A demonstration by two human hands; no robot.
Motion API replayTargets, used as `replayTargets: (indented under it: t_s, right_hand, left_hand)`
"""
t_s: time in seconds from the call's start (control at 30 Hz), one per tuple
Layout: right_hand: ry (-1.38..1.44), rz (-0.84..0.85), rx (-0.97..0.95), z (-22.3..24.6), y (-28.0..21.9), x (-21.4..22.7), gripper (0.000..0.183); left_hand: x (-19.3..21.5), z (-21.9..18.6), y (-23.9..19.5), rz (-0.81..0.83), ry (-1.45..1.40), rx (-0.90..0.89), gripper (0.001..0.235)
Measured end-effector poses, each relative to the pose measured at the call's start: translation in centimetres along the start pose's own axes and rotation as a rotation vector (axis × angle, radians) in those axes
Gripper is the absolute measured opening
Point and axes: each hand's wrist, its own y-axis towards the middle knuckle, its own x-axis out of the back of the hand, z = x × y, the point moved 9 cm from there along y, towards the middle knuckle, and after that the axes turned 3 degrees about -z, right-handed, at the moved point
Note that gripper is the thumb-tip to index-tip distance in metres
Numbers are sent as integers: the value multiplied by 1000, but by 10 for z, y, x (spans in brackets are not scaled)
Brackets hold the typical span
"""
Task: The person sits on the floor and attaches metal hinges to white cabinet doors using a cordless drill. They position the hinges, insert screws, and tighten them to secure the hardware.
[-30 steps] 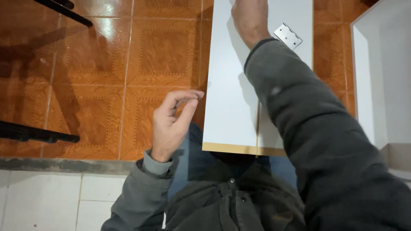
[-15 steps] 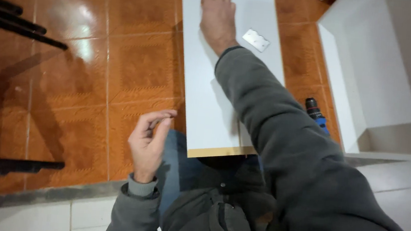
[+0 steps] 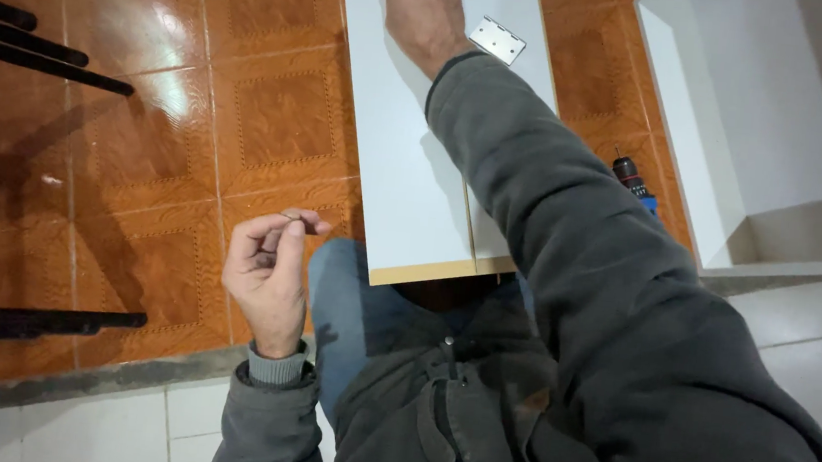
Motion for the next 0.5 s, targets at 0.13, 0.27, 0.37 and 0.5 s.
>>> replayTargets:
  t_s: [0.13,0.27,0.37,0.5]
  right_hand:
    - [161,65,-36,-6,0,9,25]
    - [193,5,31,-6,6,34,27]
    - [187,80,89,-12,9,57,21]
    - [112,-132,329,-34,-33,182,27]
  left_hand:
    - [-8,-5,3,-8,-37,-15,9]
    - [-21,-10,2,-10,-31,-20,9]
    - [-22,-14,-2,-18,-44,-5,13]
    - [-20,-20,-7,-73,-6,48,23]
